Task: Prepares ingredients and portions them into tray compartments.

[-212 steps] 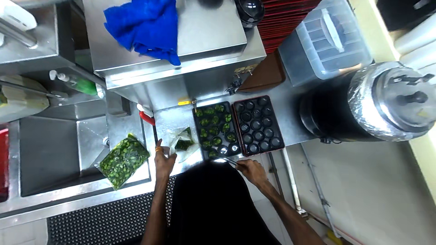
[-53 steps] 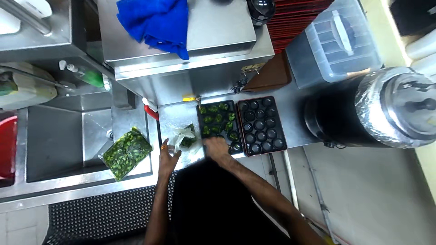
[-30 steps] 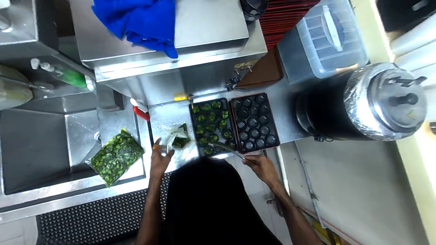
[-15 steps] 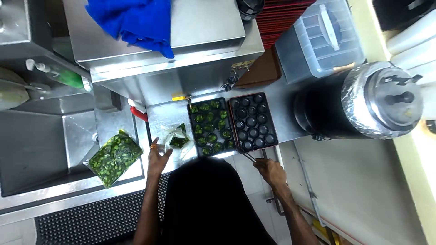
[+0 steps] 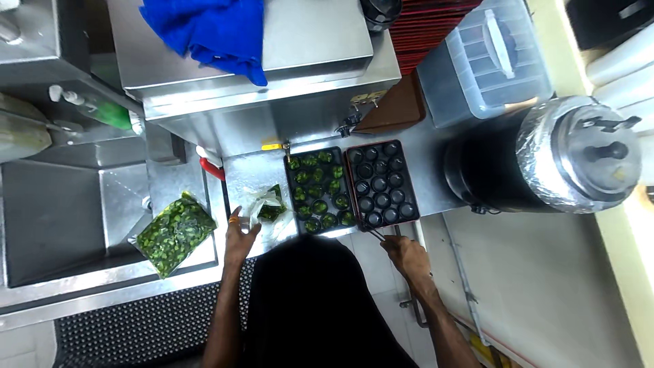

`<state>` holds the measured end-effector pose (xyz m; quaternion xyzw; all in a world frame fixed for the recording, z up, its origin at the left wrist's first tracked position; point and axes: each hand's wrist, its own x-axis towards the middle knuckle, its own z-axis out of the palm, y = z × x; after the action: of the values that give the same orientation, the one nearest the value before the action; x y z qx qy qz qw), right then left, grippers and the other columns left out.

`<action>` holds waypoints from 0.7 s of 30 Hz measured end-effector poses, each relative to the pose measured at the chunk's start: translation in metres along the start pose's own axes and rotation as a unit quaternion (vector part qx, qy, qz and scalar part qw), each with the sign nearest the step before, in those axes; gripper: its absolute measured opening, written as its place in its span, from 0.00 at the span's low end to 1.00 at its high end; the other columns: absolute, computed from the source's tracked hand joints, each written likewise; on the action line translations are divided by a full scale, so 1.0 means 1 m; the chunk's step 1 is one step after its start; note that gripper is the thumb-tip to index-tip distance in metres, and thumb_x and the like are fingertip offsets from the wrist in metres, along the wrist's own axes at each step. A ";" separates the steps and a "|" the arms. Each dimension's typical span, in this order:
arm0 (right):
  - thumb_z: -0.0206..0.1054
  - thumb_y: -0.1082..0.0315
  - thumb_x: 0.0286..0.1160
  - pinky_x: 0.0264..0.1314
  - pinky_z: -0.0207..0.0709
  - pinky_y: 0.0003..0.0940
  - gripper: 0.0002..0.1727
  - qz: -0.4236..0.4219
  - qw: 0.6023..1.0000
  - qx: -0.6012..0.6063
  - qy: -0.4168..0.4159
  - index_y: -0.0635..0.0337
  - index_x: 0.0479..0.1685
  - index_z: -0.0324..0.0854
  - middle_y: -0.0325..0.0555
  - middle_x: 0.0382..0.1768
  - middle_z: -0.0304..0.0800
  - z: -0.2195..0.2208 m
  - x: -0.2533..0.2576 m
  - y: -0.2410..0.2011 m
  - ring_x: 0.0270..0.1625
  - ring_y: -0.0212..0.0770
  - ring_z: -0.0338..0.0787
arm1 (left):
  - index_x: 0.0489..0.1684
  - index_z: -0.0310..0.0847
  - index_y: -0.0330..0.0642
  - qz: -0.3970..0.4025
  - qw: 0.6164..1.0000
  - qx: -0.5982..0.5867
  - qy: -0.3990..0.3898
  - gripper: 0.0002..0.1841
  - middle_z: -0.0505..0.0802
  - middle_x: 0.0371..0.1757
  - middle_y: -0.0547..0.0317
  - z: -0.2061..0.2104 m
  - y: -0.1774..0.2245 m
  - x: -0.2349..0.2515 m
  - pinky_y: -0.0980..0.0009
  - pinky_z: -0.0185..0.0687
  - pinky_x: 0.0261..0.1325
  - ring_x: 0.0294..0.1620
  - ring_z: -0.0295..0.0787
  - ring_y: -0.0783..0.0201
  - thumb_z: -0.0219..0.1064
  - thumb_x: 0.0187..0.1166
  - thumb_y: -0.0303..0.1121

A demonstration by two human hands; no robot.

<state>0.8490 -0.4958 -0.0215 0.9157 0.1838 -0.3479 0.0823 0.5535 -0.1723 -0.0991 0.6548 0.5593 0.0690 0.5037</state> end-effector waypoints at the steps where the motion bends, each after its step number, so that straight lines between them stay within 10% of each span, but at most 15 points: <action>1: 0.65 0.46 0.83 0.55 0.83 0.64 0.17 -0.002 1.000 0.001 0.000 0.35 0.62 0.92 0.49 0.50 0.97 -0.001 0.001 0.000 0.55 0.58 0.94 | 0.89 0.58 0.41 -0.001 1.000 -0.001 -0.002 0.44 0.88 0.62 0.42 0.000 0.000 0.000 0.54 0.89 0.48 0.50 0.90 0.54 0.77 0.69 0.36; 9: 0.68 0.47 0.80 0.58 0.84 0.62 0.17 -0.160 0.978 0.134 0.025 0.38 0.60 0.94 0.43 0.49 0.98 -0.018 -0.006 -0.039 0.53 0.50 0.95 | 0.87 0.63 0.39 0.009 1.000 0.022 0.013 0.46 0.90 0.41 0.53 -0.001 0.009 -0.004 0.60 0.86 0.38 0.32 0.86 0.62 0.82 0.65 0.41; 15: 0.62 0.46 0.83 0.62 0.82 0.63 0.20 -0.272 0.959 0.066 -0.038 0.38 0.65 0.91 0.47 0.54 0.96 -0.007 -0.010 -0.145 0.59 0.55 0.93 | 0.88 0.63 0.39 0.012 1.000 0.025 0.010 0.46 0.90 0.44 0.51 0.004 0.012 -0.001 0.60 0.86 0.36 0.32 0.86 0.61 0.82 0.66 0.41; 21: 0.55 0.58 0.89 0.56 0.82 0.64 0.18 -0.261 0.962 -0.074 -0.029 0.58 0.58 0.86 0.62 0.53 0.92 0.026 0.000 -0.209 0.58 0.65 0.91 | 0.89 0.59 0.38 0.013 1.000 0.011 0.006 0.47 0.90 0.50 0.48 0.000 0.003 -0.007 0.60 0.87 0.40 0.36 0.88 0.60 0.81 0.69 0.45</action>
<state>0.7507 -0.3113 -0.0458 0.8169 0.4393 -0.3686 0.0618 0.5529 -0.1776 -0.0931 0.6673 0.5543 0.0738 0.4919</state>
